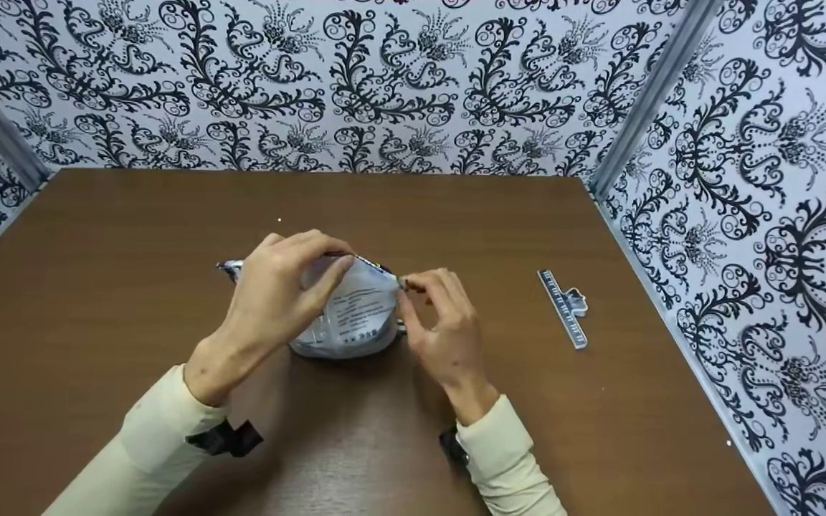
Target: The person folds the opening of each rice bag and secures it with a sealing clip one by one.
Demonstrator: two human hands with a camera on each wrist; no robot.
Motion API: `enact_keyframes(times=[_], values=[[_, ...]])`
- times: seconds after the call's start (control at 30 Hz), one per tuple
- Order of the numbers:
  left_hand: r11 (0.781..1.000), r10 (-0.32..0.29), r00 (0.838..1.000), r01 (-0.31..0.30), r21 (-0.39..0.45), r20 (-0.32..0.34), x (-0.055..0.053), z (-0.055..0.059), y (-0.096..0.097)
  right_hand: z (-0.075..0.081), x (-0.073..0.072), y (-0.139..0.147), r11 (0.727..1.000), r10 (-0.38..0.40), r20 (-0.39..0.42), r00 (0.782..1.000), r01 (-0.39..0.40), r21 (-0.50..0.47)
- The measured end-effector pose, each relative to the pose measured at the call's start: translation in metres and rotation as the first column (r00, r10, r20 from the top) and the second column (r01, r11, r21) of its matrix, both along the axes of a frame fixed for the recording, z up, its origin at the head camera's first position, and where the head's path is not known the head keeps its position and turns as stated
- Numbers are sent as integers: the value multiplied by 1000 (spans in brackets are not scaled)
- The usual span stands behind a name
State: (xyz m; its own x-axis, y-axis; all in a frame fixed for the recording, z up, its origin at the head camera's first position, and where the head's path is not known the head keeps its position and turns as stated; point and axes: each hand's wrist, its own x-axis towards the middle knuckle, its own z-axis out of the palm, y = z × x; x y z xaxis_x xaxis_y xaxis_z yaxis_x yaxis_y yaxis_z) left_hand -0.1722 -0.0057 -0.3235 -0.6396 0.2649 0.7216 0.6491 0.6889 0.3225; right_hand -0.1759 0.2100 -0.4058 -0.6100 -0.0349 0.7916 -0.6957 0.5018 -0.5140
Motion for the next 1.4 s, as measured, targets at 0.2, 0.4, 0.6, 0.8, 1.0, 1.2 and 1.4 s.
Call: enact_keyframes(times=[0.2,0.4,0.6,0.8,1.0,1.2,1.4], values=[[1000,-8,1000,8,9,4,0,-1,0,3,0,0,999,33,14,999,-32,-36],[1000,-16,1000,16,7,6,0,-1,3,7,0,-2,992,86,40,995,-82,-99],[1000,15,1000,-15,-16,2,1,-2,3,12,0,-6,955,195,144,970,-154,-252],[1000,14,1000,-14,-11,4,0,-2,4,19,-2,-10,924,223,234,946,-129,-359],[1000,20,1000,-20,-3,8,1,-2,4,19,-3,-14,922,251,233,940,-159,-354],[999,29,1000,-30,-20,-3,2,-2,4,18,-2,-16,929,274,201,940,-205,-309],[999,30,1000,-30,-26,-9,2,-3,4,16,-4,-18,950,229,175,958,-182,-252]])
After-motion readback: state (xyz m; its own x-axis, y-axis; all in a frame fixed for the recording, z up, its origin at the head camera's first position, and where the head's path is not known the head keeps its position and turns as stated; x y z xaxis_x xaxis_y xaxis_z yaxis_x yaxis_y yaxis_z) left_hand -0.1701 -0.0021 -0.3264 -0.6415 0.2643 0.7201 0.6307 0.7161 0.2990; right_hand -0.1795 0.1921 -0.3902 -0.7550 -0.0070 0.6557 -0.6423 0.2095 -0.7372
